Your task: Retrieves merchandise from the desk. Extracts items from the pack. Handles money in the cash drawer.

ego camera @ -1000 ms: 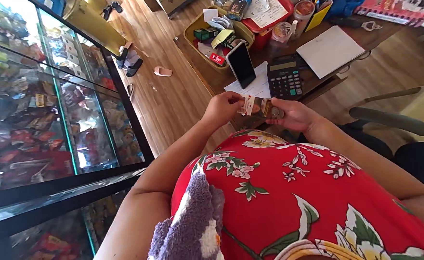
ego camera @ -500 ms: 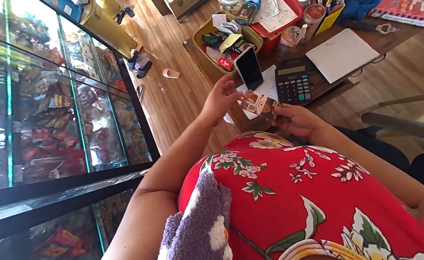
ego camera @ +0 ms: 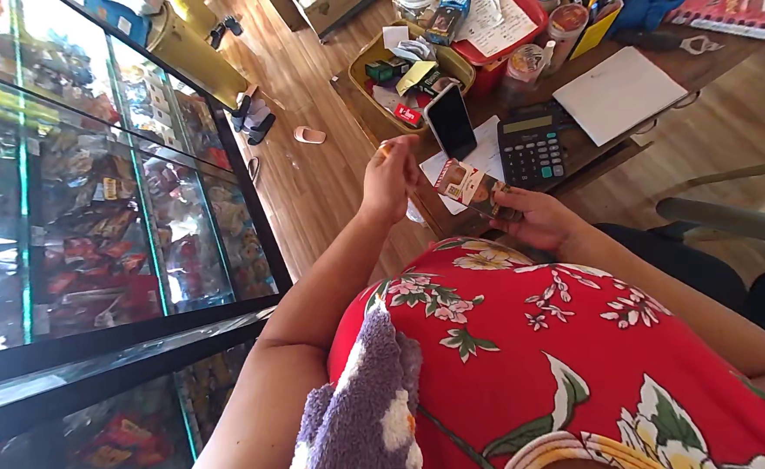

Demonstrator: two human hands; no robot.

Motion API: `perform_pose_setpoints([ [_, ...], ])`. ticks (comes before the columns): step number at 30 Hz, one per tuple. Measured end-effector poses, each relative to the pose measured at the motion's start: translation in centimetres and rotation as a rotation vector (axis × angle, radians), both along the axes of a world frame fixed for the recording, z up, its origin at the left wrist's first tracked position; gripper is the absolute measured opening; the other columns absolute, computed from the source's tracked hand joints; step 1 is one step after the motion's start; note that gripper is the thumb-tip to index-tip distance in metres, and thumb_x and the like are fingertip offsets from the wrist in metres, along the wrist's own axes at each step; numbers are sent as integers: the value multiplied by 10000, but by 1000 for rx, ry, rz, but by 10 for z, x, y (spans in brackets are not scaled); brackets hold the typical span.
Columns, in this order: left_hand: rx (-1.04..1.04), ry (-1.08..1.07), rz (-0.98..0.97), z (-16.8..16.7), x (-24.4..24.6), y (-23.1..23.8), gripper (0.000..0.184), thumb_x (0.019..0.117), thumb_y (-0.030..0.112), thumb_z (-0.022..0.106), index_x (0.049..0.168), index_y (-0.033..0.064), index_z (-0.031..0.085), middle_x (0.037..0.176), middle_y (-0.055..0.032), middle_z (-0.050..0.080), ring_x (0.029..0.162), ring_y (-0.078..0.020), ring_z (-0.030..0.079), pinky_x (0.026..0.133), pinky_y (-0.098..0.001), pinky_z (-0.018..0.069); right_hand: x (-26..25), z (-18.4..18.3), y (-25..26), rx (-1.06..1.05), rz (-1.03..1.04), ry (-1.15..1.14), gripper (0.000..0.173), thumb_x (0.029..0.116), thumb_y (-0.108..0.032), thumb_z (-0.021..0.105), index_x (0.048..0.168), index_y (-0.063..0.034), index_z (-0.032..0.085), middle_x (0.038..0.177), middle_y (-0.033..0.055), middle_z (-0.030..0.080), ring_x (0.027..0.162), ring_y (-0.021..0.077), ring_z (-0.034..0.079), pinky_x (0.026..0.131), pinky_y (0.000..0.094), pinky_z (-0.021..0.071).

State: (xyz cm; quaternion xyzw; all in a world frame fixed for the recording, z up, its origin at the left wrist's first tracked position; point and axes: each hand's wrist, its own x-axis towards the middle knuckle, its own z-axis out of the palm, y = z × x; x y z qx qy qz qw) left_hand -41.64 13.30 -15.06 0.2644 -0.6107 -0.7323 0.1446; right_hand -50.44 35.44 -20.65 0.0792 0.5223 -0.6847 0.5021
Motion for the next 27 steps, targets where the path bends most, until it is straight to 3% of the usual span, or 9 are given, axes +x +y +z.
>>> perform_pose_setpoints([
  [2,-414,-158,-313,13,6,-1,208,1053,115,533,1146,-2,678,767,-23,628,598,-69,564,601,-249,519,1,3,0,2,3,3,210,1071,-131,528,1277,-87,536,1036,49,659,842,129,684,747,281,604],
  [4,-816,-354,-617,23,4,4,250,1052,185,571,1213,74,726,1001,-99,735,854,-196,675,813,-428,538,3,5,-1,3,25,28,204,1074,-133,522,1271,-82,541,1031,47,656,839,123,681,745,276,601],
  [8,-1028,-620,-824,19,-8,4,328,1094,267,483,1248,87,709,1093,-168,726,1056,-350,684,924,-598,502,5,9,-3,17,83,74,172,1071,-115,521,1232,-74,563,1003,33,655,804,98,662,742,261,587],
  [12,-919,-669,-873,20,-7,1,328,1079,264,523,954,14,695,819,-131,625,794,-278,599,744,-504,470,7,3,0,-10,116,72,160,1068,-96,520,1217,-54,562,964,37,657,773,99,662,732,261,592],
  [16,-810,-554,-678,17,-2,-2,234,1045,246,595,1121,83,745,918,-81,712,837,-191,652,806,-452,518,6,0,-1,-23,96,68,163,1067,-117,529,1215,-67,577,958,35,663,767,101,665,715,262,595],
  [19,-631,-396,-414,15,3,-6,190,1029,159,598,1147,52,701,873,-53,654,699,-111,568,676,-326,492,1,-3,2,-59,69,23,149,1071,-151,522,1189,-81,581,935,38,659,748,112,664,689,268,597],
  [22,-258,-76,-191,1,8,-20,164,1001,95,440,1068,83,590,735,53,565,497,-18,452,478,-190,419,-4,-7,8,-133,55,-60,192,1093,-219,468,1170,-90,588,935,57,683,720,116,679,659,251,602],
  [25,98,90,-106,-5,11,-32,321,1009,209,246,935,218,559,928,51,713,521,-6,498,461,-170,398,-5,-8,11,-235,70,-105,300,1117,-281,356,1148,-103,596,906,49,684,688,95,660,637,220,581],
  [27,271,53,-158,-12,13,-37,394,1015,288,211,817,253,550,859,68,687,545,-21,516,468,-179,401,-7,-8,11,-317,114,-92,337,1114,-313,322,1143,-127,602,899,29,679,692,72,649,638,197,566],
])
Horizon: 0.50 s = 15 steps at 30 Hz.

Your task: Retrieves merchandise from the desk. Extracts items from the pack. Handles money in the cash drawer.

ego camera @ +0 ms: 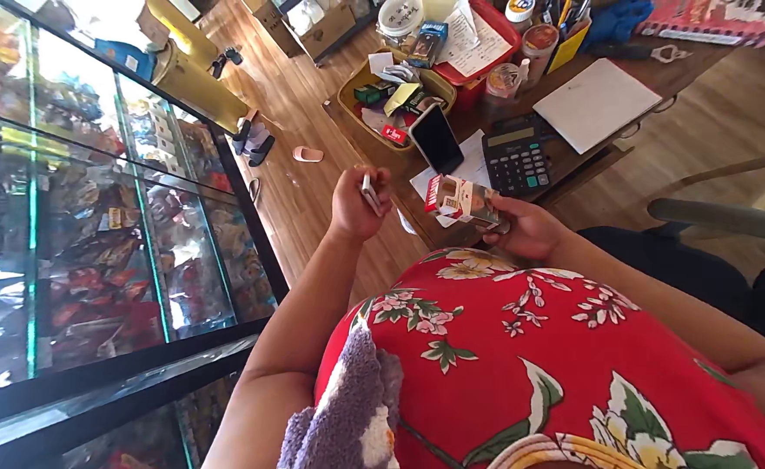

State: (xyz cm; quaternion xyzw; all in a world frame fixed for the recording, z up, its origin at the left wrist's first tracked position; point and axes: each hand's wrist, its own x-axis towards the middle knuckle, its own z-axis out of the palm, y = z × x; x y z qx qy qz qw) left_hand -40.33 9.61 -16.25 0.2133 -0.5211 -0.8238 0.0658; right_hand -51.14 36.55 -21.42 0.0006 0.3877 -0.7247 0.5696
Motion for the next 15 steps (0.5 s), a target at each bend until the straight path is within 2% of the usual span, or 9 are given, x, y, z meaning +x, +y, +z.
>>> perform_pose_setpoints([
  [2,144,-46,-190,-14,5,3,400,1014,377,257,760,265,546,733,85,611,499,2,462,432,-156,366,-4,2,-5,3,20,35,326,1112,-310,348,1118,-129,619,876,13,675,672,58,631,623,188,548],
  [4,267,-46,-354,-31,8,12,367,1000,410,342,777,239,578,709,67,577,452,5,441,394,-136,358,-8,5,-13,131,30,111,242,1100,-273,430,1078,-126,621,815,-11,648,617,40,589,582,176,522],
  [5,248,-50,-394,-34,7,16,362,1000,379,324,798,232,585,720,62,587,460,-3,453,403,-143,372,-11,6,-17,202,36,153,199,1091,-255,478,1100,-115,620,805,-14,631,600,38,564,568,174,503],
  [9,-10,-172,-329,-22,-2,35,385,1049,253,218,900,166,561,730,22,608,543,-47,536,476,-181,436,-25,8,-26,354,64,269,232,1067,-293,567,1184,-97,611,823,-18,611,579,25,520,534,167,459],
  [11,-10,-165,-279,-19,-2,38,390,1060,247,213,932,164,572,786,11,647,537,-40,537,459,-171,422,-36,10,-28,367,69,310,232,1065,-321,567,1155,-114,620,787,-40,593,545,6,495,506,152,444],
  [13,39,-92,-198,-22,3,37,381,1034,260,231,910,208,588,895,21,684,547,-24,526,461,-161,408,-56,16,-31,359,32,338,213,1073,-314,546,1135,-124,620,792,-52,595,575,15,505,535,172,452],
  [15,107,-40,-108,-30,13,35,356,1002,299,275,853,242,593,865,42,676,544,-21,519,452,-166,394,-86,23,-41,372,-116,359,247,1062,-348,557,1169,-135,619,832,-55,589,606,30,506,564,199,463],
])
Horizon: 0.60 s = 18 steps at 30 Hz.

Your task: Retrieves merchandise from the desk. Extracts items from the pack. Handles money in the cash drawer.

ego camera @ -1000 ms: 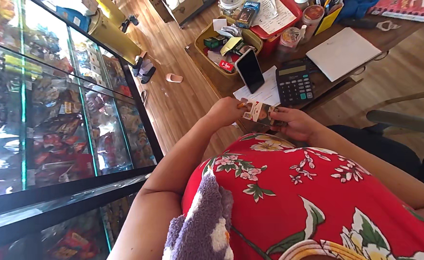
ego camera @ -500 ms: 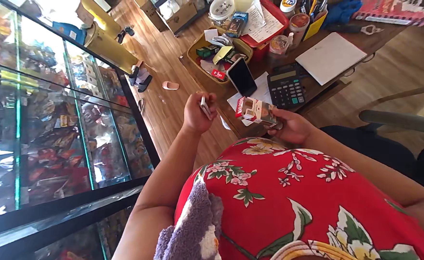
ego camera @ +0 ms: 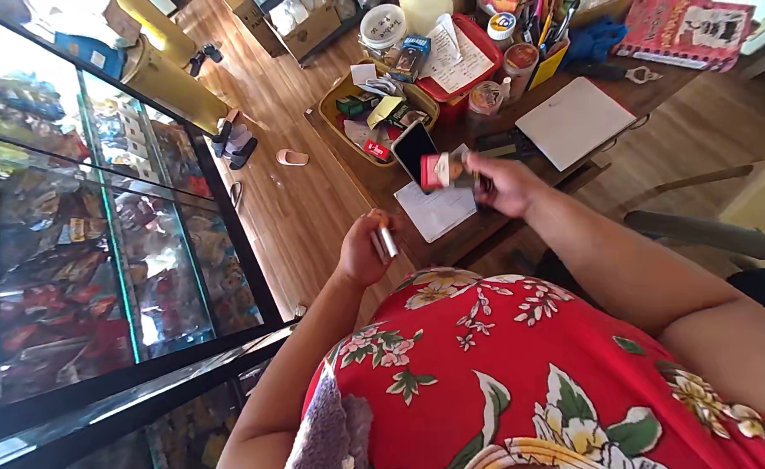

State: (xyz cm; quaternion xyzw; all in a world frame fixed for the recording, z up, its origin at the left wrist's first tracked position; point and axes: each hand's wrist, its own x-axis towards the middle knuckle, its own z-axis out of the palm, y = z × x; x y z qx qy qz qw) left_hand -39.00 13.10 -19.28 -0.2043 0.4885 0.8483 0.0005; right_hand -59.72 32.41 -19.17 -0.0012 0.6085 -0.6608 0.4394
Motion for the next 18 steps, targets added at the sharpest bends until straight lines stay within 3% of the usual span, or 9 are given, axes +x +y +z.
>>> perform_pose_setpoints([
  [5,201,32,171,-25,47,-7,364,997,337,377,763,211,626,780,35,646,536,-28,543,452,-164,435,-104,18,-48,-176,-356,26,379,1066,-457,528,1283,-146,529,869,1,555,577,69,517,529,204,484],
  [8,298,78,318,-27,71,-8,379,998,330,407,750,168,644,760,3,650,559,-70,586,462,-194,467,-134,23,-60,-64,-389,44,438,1044,-541,528,1174,-122,536,780,-12,511,525,63,485,485,192,452],
  [11,392,171,398,-28,94,-10,338,988,324,510,789,118,690,798,-29,681,602,-102,638,490,-218,514,-116,11,-27,82,-257,191,535,1064,-563,457,1285,-93,584,793,-32,485,529,48,428,489,190,393],
  [13,425,185,440,-27,108,-10,315,965,321,547,795,105,702,807,-36,686,638,-114,657,518,-225,531,-88,-1,23,103,-149,260,495,1088,-541,394,1261,-143,631,699,-89,454,481,22,374,453,186,352],
  [15,440,144,531,-23,115,-3,326,961,307,525,783,87,686,794,-53,696,655,-136,688,538,-238,566,-52,-28,84,129,-89,168,433,1101,-480,389,1217,-165,663,634,-117,435,455,7,354,431,181,341],
  [18,483,71,631,-17,112,7,357,967,280,466,775,55,665,748,-79,693,631,-163,708,536,-265,598,8,-103,157,292,-177,-135,303,1088,-375,486,1241,-157,629,707,-80,482,450,-12,315,415,149,298],
])
